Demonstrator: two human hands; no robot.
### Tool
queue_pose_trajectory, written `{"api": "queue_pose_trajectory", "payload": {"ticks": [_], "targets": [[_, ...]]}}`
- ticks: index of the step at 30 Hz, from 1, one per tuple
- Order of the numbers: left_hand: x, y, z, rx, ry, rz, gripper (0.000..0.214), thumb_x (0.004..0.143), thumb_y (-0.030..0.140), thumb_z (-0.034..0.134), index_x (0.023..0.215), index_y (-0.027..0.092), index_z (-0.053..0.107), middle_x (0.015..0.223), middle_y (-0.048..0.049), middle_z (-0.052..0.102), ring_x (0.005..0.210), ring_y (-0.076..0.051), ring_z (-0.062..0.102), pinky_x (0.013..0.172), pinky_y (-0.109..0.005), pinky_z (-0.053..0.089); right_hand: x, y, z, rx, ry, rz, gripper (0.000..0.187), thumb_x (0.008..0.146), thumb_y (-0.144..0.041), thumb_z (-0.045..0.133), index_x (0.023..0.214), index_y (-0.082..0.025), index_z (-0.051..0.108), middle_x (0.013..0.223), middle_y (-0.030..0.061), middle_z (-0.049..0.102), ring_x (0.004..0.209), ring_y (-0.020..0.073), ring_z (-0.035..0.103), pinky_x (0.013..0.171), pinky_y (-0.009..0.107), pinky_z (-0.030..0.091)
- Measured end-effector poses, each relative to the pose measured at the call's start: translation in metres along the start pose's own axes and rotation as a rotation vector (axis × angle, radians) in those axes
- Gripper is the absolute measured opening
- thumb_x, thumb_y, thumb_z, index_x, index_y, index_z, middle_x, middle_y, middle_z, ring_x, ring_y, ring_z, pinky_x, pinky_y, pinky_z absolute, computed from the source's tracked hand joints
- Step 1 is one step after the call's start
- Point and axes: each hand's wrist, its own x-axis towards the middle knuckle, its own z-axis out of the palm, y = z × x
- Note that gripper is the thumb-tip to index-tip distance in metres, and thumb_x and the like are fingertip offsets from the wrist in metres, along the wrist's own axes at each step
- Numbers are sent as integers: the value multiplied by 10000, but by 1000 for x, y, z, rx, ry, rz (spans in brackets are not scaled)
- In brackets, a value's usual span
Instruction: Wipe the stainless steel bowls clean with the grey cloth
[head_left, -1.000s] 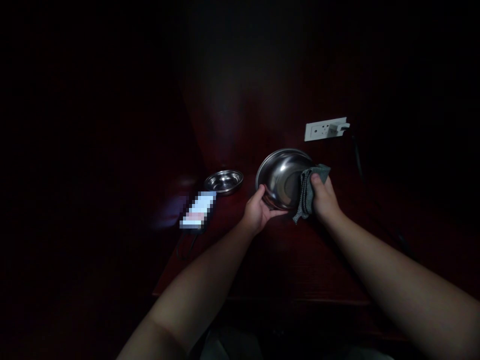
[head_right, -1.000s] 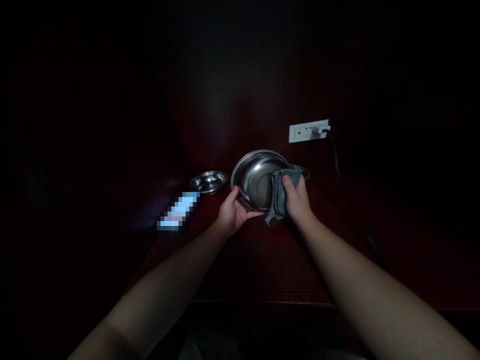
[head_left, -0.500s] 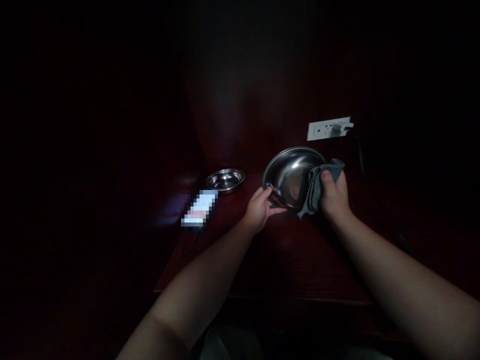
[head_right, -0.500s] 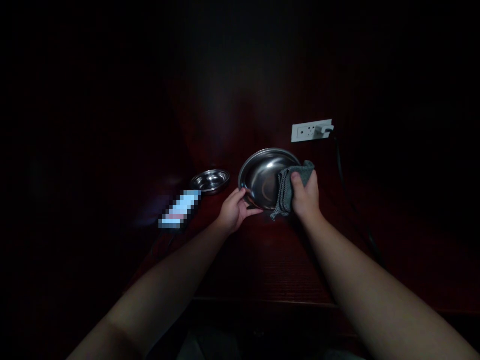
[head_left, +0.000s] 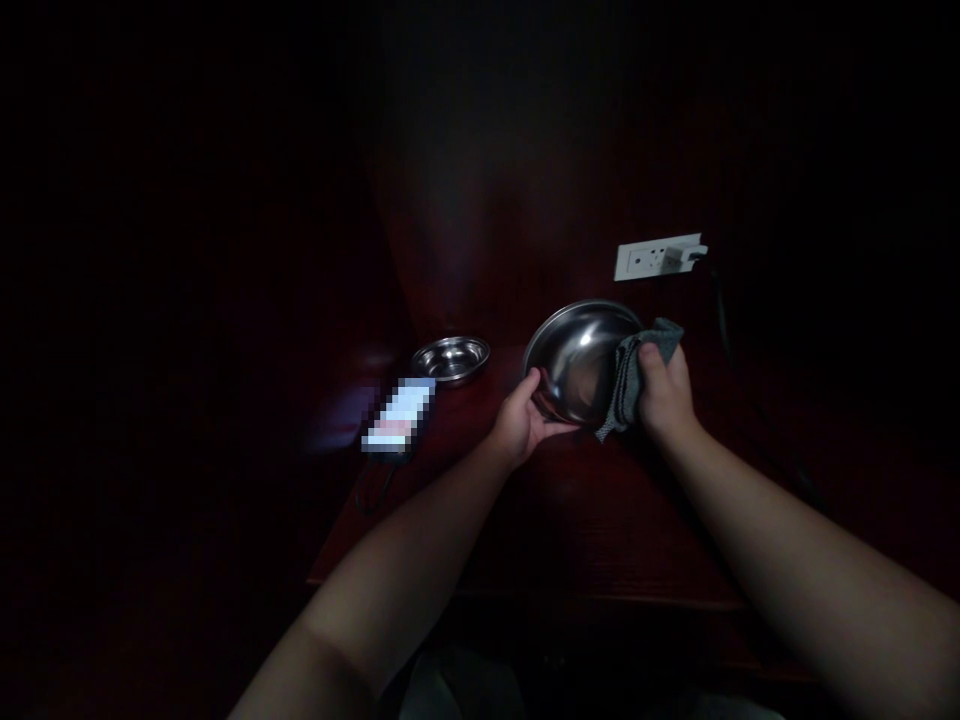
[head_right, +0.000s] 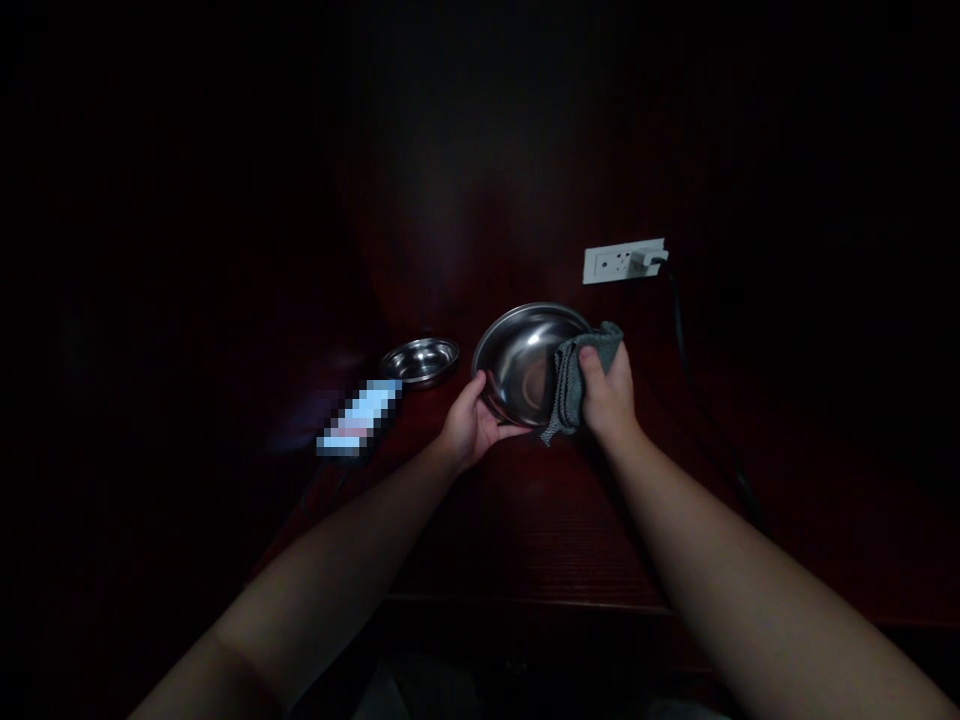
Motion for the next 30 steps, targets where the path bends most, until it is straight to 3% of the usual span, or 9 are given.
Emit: {"api": "queue_pose_trajectory", "payload": {"ticks": [8,14,30], "targets": [[0,3,1,-13,52,15,444,799,506,482,1095,184,558,1184,-147,566,1123,-351,513,867,-613,412,-1,7,1,25,-67,23,513,762,-563,511,1156,-239,461,1087,65,560,1048,248,528,953,494,373],[0,3,0,-19,65,14,444,802,512,469,1078,179,567,1170,-148,574,1105,-351,526,864,-612,414,-2,6,0,-12,-115,6,488,767,-566,506,1111,-221,484,1006,66,578,955,235,556,918,471,402],[0,4,3,6,56,43,439,794,510,492,1086,190,560,1193,-144,566,1133,-348,508,850,-609,428,-1,7,-1,-26,-83,-8,560,743,-595,515,1157,-222,458,1062,69,561,1006,245,532,953,494,360]]}}
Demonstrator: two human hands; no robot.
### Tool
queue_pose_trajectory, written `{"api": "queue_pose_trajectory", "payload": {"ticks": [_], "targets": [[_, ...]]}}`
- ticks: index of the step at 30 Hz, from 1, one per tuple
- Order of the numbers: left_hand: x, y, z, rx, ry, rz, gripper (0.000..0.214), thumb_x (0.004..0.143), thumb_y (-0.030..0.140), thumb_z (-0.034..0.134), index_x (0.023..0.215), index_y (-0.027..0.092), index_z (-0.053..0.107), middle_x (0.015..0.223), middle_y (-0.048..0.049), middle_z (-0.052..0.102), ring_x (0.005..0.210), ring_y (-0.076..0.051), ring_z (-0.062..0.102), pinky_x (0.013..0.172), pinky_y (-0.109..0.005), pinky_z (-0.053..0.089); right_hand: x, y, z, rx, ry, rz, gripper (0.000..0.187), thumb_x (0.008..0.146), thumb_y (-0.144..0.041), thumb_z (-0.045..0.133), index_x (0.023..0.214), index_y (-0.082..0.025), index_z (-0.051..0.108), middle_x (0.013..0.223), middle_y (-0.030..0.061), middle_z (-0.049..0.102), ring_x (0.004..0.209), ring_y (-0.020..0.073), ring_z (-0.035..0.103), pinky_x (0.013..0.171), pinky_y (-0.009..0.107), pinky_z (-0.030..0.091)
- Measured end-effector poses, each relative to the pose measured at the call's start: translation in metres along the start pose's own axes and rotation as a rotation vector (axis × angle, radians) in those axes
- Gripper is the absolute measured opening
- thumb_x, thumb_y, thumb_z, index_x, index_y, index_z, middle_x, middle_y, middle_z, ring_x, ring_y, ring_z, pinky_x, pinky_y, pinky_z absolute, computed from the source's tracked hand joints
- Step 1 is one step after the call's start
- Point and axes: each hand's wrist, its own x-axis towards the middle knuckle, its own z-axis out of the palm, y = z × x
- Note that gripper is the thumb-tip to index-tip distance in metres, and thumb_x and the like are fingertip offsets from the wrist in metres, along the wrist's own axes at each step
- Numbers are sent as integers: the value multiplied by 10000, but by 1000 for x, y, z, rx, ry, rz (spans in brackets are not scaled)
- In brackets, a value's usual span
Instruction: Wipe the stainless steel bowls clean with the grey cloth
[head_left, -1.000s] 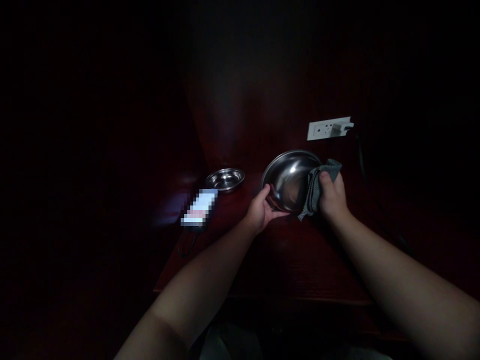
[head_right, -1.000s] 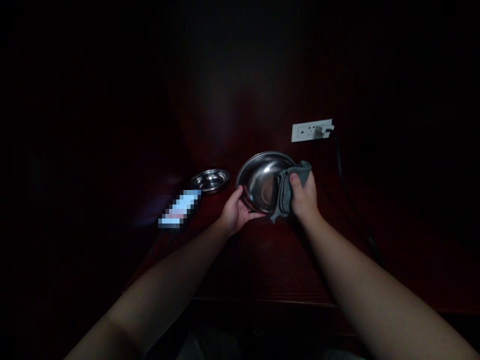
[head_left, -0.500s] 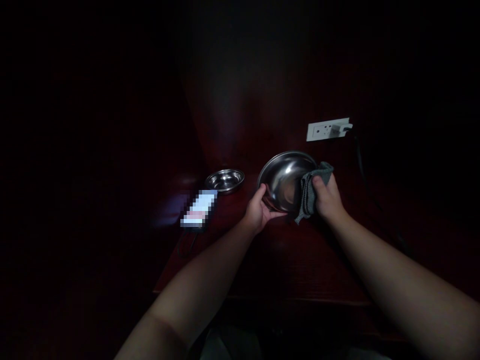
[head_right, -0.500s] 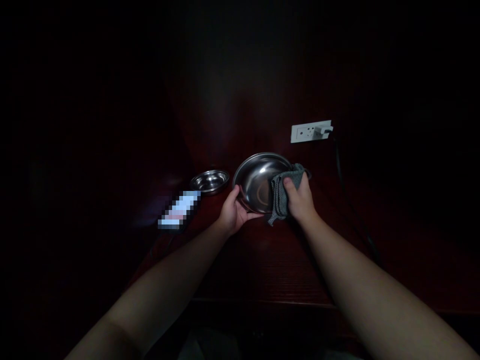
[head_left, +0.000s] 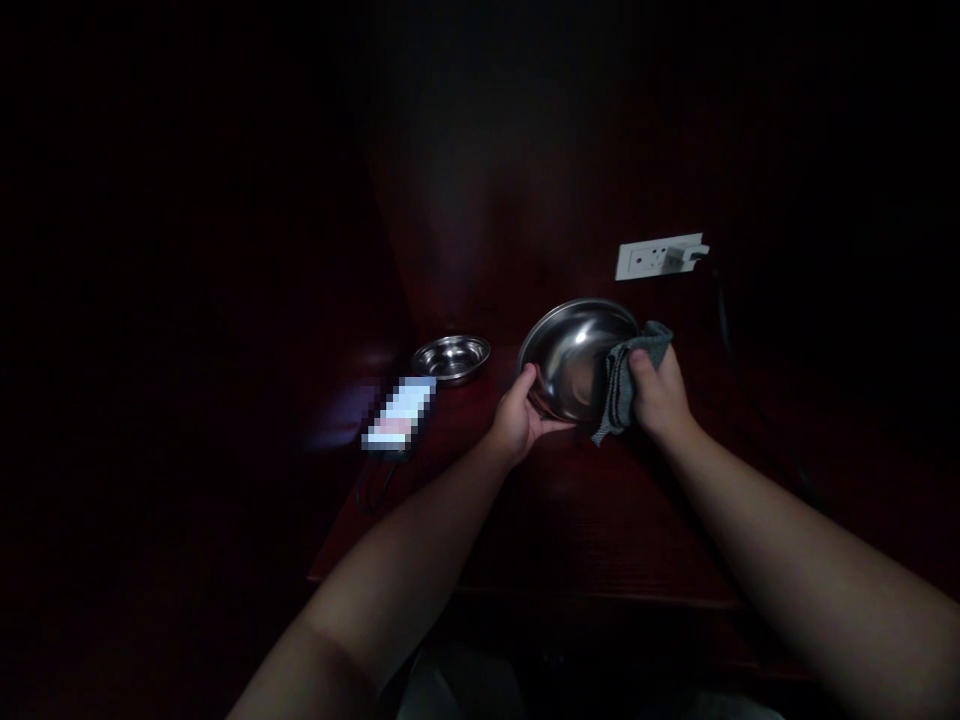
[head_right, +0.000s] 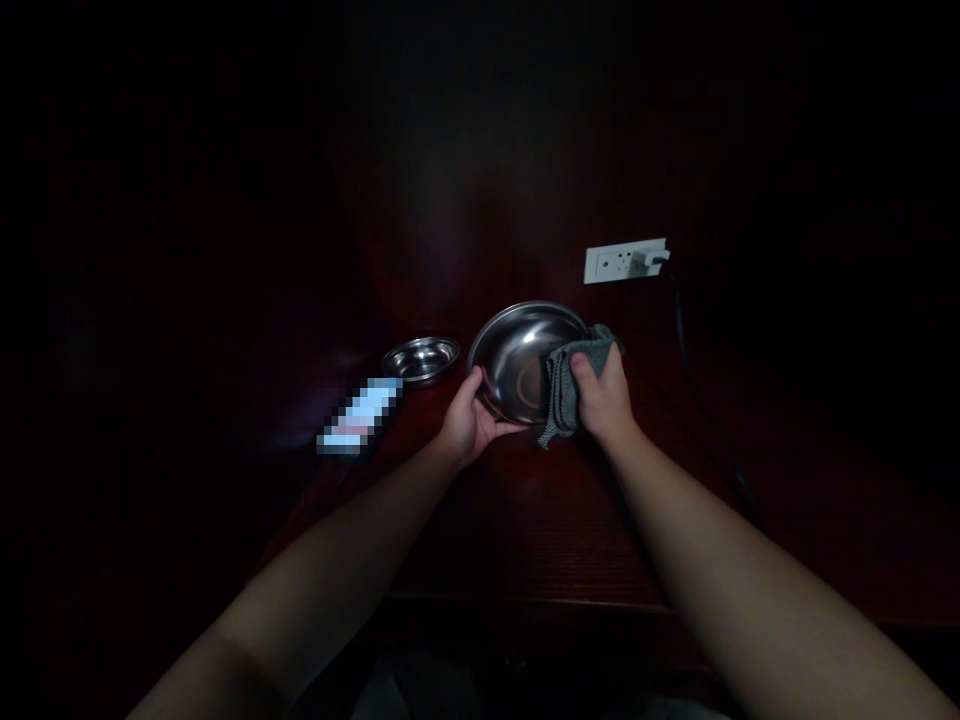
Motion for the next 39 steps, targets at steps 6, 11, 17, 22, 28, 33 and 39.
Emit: {"api": "queue_pose_trajectory", "payload": {"ticks": [6,11,17,22,28,33,39], "targets": [[1,0,0,1,5,-1,443,792,511,494,1077,179,564,1184,-154,567,1121,-356,514,844,-611,431,-1,-2,0,0,0,-6,575,745,-600,508,1170,-217,456,1087,75,549,1038,248,519,966,488,346],[1,-1,0,-7,-21,2,446,801,509,480,1106,190,550,1216,-148,549,1139,-354,499,850,-616,424,0,1,0,29,-3,33,576,734,-601,520,1167,-226,458,1075,72,557,1037,252,522,961,494,352],[2,-1,0,-30,-13,-38,477,825,538,413,1145,203,530,1230,-147,543,1145,-349,500,863,-613,414,1,2,2,77,-2,66,553,736,-590,526,1159,-240,463,1067,60,566,1020,241,535,977,498,345],[3,-3,-3,-54,-90,-51,517,831,563,382,1179,203,513,1249,-158,531,1114,-352,525,884,-611,399,1,2,3,114,37,96,445,754,-581,505,1035,-236,531,981,46,583,950,229,556,921,483,396],[4,-3,-4,-62,-108,-74,539,837,567,361,1198,193,501,1239,-174,535,1104,-351,533,882,-603,400,-1,-1,10,235,58,182,433,739,-571,531,1011,-233,542,962,29,601,929,214,571,909,455,416],[3,-1,-3,-56,-66,-14,527,836,558,377,1178,180,511,1210,-176,555,1094,-351,538,867,-593,417,-8,-7,19,377,51,356,476,718,-584,553,1052,-245,525,1024,25,608,965,204,580,921,424,432],[4,-1,-3,-37,-47,11,515,843,555,367,1157,182,530,1199,-164,568,1096,-335,542,874,-582,420,-8,1,22,401,-17,350,514,755,-605,489,1117,-240,498,1120,46,598,1026,212,575,911,420,455]]}}
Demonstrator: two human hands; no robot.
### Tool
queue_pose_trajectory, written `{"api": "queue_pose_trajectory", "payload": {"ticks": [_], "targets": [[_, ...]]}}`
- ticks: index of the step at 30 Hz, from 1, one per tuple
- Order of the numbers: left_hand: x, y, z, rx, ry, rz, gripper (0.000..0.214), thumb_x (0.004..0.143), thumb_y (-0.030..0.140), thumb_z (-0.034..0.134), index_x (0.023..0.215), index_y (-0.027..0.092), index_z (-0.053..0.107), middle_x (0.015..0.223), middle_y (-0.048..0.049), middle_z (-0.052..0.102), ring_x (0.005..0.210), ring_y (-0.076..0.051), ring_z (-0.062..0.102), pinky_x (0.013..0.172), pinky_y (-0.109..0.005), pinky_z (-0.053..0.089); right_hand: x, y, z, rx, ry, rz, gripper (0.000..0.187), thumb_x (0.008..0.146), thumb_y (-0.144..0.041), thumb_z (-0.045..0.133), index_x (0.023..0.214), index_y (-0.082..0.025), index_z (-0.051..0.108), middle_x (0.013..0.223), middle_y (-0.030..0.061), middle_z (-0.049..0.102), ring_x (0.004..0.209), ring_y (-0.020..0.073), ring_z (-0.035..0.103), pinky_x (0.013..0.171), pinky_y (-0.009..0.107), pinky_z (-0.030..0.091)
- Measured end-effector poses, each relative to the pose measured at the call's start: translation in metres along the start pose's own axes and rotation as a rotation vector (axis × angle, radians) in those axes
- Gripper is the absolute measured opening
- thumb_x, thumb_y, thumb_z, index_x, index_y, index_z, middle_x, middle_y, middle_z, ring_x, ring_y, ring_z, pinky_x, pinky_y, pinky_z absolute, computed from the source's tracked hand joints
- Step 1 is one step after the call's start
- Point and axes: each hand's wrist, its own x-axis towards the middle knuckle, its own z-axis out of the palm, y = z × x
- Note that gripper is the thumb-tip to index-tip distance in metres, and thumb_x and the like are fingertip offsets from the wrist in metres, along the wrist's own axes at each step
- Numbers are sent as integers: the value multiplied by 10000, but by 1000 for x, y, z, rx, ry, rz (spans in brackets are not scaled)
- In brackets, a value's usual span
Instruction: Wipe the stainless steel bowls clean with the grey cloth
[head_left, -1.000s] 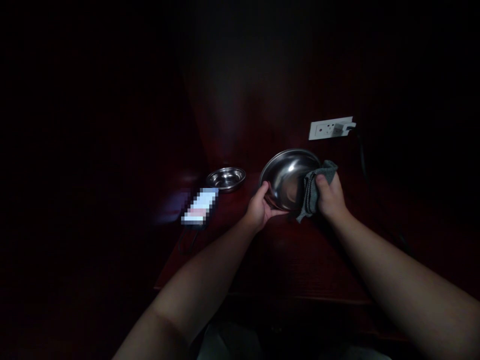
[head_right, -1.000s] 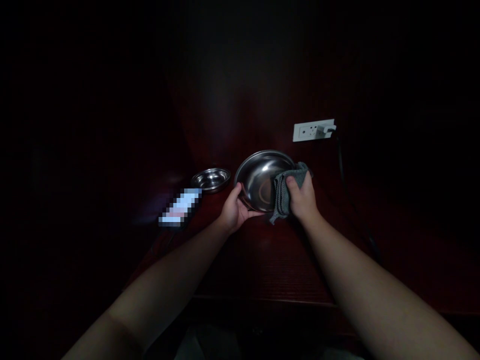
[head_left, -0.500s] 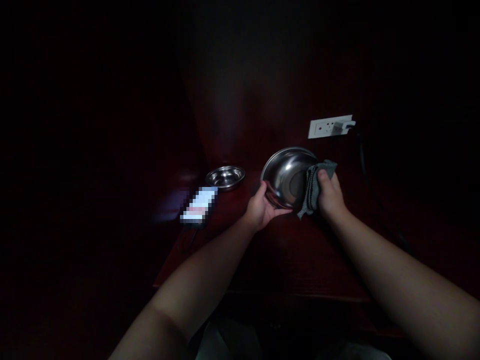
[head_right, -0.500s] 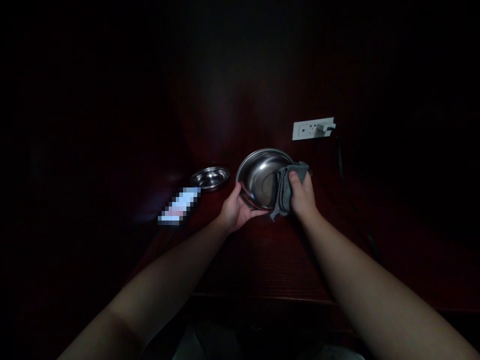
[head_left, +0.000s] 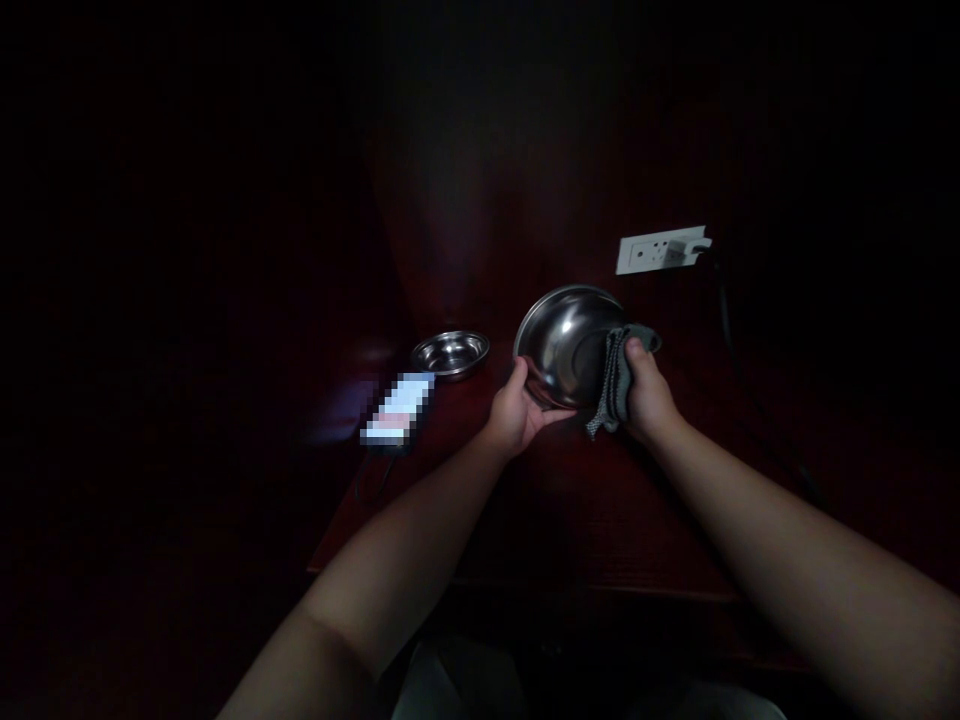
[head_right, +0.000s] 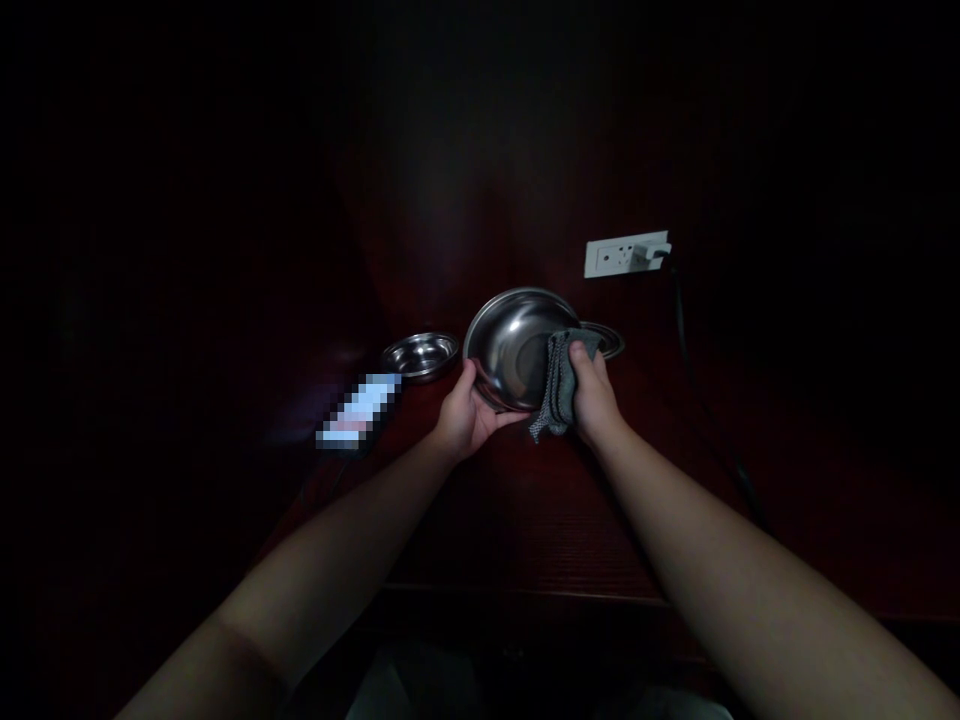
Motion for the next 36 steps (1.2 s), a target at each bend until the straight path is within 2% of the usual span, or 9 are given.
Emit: {"api": "queue_pose_trajectory", "payload": {"ticks": [3,8,12,19,24,31,36], "targets": [[2,-1,-3,49,9,-7,491,843,550,381,1119,179,546,1149,-156,596,1065,-316,566,872,-575,424,3,0,-3,-20,35,-35,495,750,-599,499,1087,-237,517,1072,42,609,992,214,582,881,416,468],[2,-5,-6,204,63,61,320,834,448,484,929,155,571,890,-97,652,859,-238,639,823,-544,463,5,-6,-6,-26,181,-79,461,735,-566,541,1038,-218,534,982,33,608,916,201,585,869,423,458],[1,-5,-8,275,15,115,198,808,346,554,912,178,565,883,-48,639,797,-178,634,809,-496,487,7,-10,-8,-35,239,-112,459,721,-564,556,1017,-214,531,952,29,597,888,197,580,870,436,446],[-1,-8,-9,232,-25,53,184,789,297,546,887,143,572,803,-67,652,758,-183,632,806,-474,485,6,-11,-8,-81,270,-123,466,689,-566,593,991,-218,520,921,19,589,871,194,572,886,444,422],[-2,-10,-8,252,-54,37,242,775,337,558,891,125,560,809,-82,639,759,-194,627,753,-442,514,6,-11,-10,-132,255,-136,472,686,-577,590,975,-212,513,930,29,584,879,197,564,873,432,417],[-3,-4,-2,380,25,180,302,720,315,645,943,193,483,950,-23,568,800,-153,605,710,-418,539,5,-15,-12,-413,317,-264,483,711,-572,559,999,-200,451,932,53,562,875,207,550,845,421,411],[-5,-2,-1,434,11,117,403,655,288,712,971,195,479,998,-42,580,859,-180,611,720,-411,534,1,-22,-11,-509,274,-286,473,721,-559,551,1009,-203,433,930,60,561,854,208,547,829,418,412]]}}
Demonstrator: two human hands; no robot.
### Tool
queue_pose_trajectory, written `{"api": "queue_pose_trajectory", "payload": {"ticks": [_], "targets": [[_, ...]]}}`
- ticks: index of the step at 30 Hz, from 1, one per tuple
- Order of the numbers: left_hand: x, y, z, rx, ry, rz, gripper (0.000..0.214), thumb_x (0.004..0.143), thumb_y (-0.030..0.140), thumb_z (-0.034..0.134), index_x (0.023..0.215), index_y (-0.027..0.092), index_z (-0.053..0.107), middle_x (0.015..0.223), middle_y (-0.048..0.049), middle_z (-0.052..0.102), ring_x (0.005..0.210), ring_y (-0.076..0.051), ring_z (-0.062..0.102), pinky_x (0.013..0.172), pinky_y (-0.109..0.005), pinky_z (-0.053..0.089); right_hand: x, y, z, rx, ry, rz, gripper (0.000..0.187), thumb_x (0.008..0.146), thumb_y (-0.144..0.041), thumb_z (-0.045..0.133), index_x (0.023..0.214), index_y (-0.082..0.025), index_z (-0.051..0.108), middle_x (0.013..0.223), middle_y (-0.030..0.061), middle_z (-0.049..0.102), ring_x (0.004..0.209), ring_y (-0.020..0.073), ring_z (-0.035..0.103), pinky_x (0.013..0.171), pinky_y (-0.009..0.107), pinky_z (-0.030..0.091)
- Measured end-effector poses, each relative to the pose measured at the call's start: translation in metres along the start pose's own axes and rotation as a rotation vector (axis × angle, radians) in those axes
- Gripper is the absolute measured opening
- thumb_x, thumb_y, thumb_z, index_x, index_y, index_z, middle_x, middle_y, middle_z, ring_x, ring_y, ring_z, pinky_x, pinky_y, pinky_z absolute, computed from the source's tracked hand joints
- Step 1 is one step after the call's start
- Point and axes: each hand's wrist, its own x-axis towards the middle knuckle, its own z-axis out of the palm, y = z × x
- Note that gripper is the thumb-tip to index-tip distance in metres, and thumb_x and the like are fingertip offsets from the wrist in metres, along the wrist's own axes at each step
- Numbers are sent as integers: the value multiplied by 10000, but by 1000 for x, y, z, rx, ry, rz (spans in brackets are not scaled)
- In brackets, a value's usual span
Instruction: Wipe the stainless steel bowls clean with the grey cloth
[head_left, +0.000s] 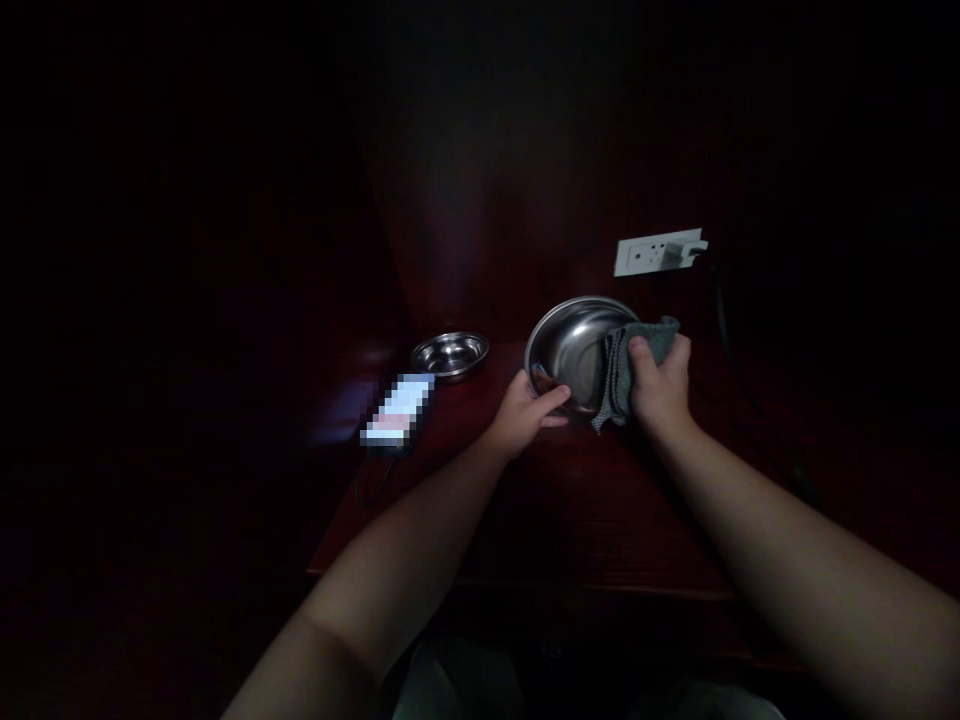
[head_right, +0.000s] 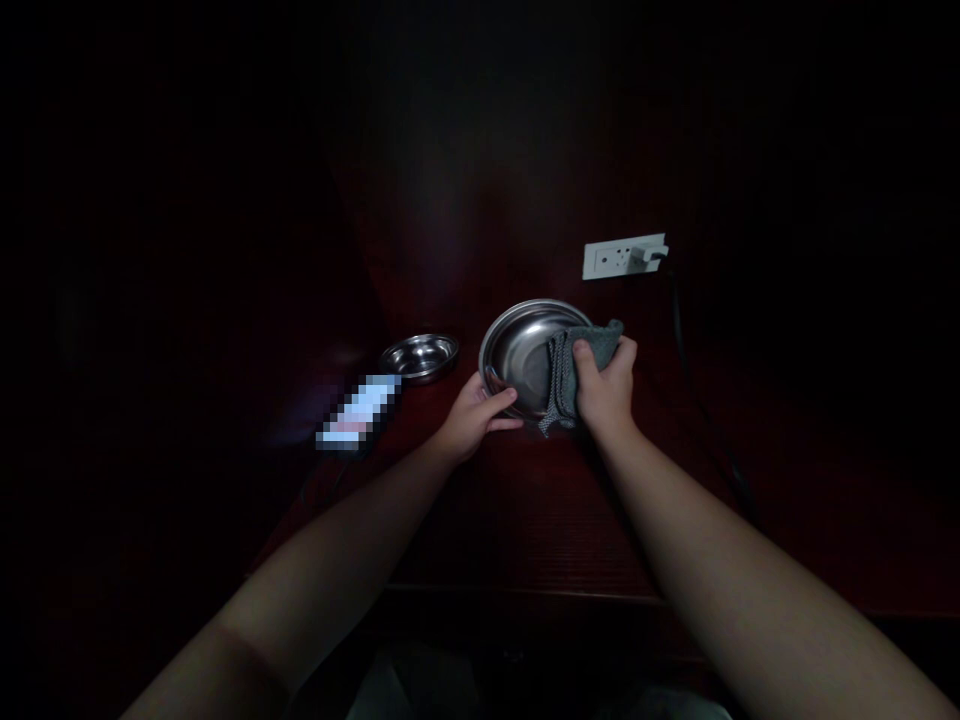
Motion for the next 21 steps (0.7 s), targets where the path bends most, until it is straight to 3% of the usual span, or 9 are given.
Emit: {"api": "queue_pose_trajectory", "payload": {"ticks": [5,13,21], "targets": [[2,-3,-2,44,-33,3,429,625,312,744,955,173,508,954,-45,608,840,-176,625,724,-368,528,0,1,0,-5,-3,-10,459,731,-563,536,1002,-204,441,923,59,558,845,206,545,824,419,415],[2,-2,-6,-11,-168,-74,409,622,306,752,948,143,567,948,-68,623,826,-171,631,768,-396,516,1,6,0,30,9,-17,449,734,-566,533,1003,-212,467,920,51,559,840,201,547,823,421,421],[2,-5,-7,-56,-161,-110,399,663,364,717,957,149,557,991,-88,611,881,-197,617,765,-412,516,0,1,-2,-9,11,-26,450,745,-555,522,1024,-207,467,925,61,563,853,212,548,829,434,417]]}}
